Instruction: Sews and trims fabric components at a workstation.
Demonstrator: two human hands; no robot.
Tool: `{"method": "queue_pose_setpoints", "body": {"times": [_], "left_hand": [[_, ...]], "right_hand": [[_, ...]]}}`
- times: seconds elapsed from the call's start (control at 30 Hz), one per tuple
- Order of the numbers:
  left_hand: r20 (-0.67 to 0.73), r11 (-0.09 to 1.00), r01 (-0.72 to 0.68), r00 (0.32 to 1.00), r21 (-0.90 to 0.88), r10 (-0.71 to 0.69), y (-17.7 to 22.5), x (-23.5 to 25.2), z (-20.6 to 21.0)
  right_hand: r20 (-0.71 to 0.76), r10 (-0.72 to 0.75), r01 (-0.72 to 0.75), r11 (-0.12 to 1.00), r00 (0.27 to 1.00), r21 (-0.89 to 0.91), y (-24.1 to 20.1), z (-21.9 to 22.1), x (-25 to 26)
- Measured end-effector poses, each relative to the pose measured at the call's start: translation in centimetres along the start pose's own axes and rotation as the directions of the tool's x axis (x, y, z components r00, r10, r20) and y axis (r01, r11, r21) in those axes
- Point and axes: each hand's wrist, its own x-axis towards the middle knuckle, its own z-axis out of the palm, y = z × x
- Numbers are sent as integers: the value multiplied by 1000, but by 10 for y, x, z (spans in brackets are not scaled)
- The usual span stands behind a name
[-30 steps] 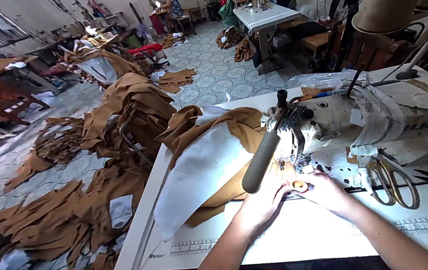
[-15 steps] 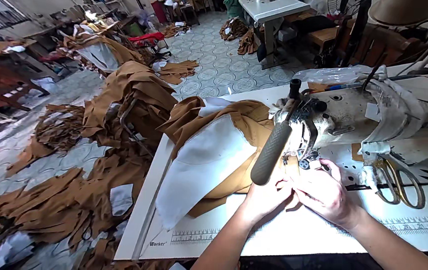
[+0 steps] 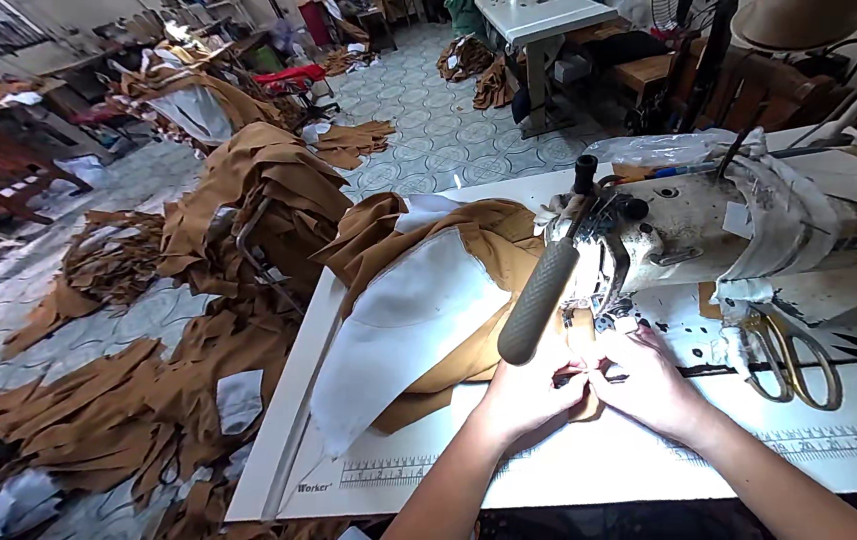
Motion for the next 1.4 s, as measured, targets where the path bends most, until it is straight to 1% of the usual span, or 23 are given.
{"method": "queue_pose_setpoints", "body": {"times": [0.1,0.13,0.17,0.2,0.23,0.27,0.3,0.33,0.37,0.43,0.57,0.67,0.77,0.83,0.9,1.0,1.07,1.1,1.13,1.27,1.3,1.37,1.4], "left_hand": [[-7,998,-44,999,50,45,-1,0,1],[-20,997,-58,998,60,59,-2,0,1],[-37,996,-64,997,67,67,-3,-1,1],[-49,996,-61,997,66,64,-3,-1,0],[-58,997,-51,997,64,55,-3,-2,-1],[-72,997,-45,996,58,49,-4,-2,-1],[-84,998,-44,995,53,48,-5,-2,-1],[-97,997,-51,994,52,56,-7,-2,0],[-110,996,-64,991,59,70,-9,-1,2],[-147,994,-78,985,80,89,-11,0,5],[-299,985,-56,949,162,103,-12,3,12],[-394,975,-64,908,213,145,-15,7,19],[-440,973,-91,880,214,178,-17,9,22],[-437,984,-96,886,151,154,-16,9,22],[-412,995,-76,906,58,94,-13,9,20],[-334,991,29,940,-132,-72,-5,9,13],[-287,977,81,948,-198,-137,-3,8,9],[-264,971,89,953,-222,-147,-3,7,8],[-250,969,81,958,-231,-139,-4,7,8],[-230,982,-50,973,-181,7,-12,5,4],[-232,980,-69,972,-187,24,-13,5,5],[-243,977,-69,970,-204,17,-12,5,6],[-253,975,-49,967,-215,-7,-11,6,6]], "right_hand": [[-65,-99,91,989,993,-118,0,2,-2],[-89,-178,161,972,980,-172,3,0,-4],[-95,-291,264,938,952,-225,6,-5,-5],[-53,-429,398,873,902,-283,10,-14,-6],[37,-553,531,775,832,-343,13,-24,-6],[139,-639,637,671,756,-380,16,-34,-4],[220,-687,708,590,693,-388,20,-39,0],[274,-710,750,536,649,-386,23,-40,3],[312,-716,772,505,625,-386,26,-40,6],[334,-722,784,472,606,-403,29,-35,13],[284,-731,772,505,620,-387,35,-23,23],[240,-718,746,556,653,-366,33,-17,24],[111,-698,691,650,707,-317,23,-13,26],[22,-663,628,698,748,-343,20,-11,25],[-67,-623,560,741,779,-371,22,-6,19],[-193,-551,468,812,812,-348,21,3,12],[-245,-508,417,842,826,-342,17,6,10],[-263,-495,402,852,828,-335,17,8,8],[-277,-482,392,861,831,-323,16,8,7],[-330,-434,353,893,838,-279,16,13,6],[-335,-421,343,900,843,-270,16,13,5],[-327,-419,338,900,847,-275,15,13,3],[-305,-444,362,886,842,-291,16,12,3]]}}
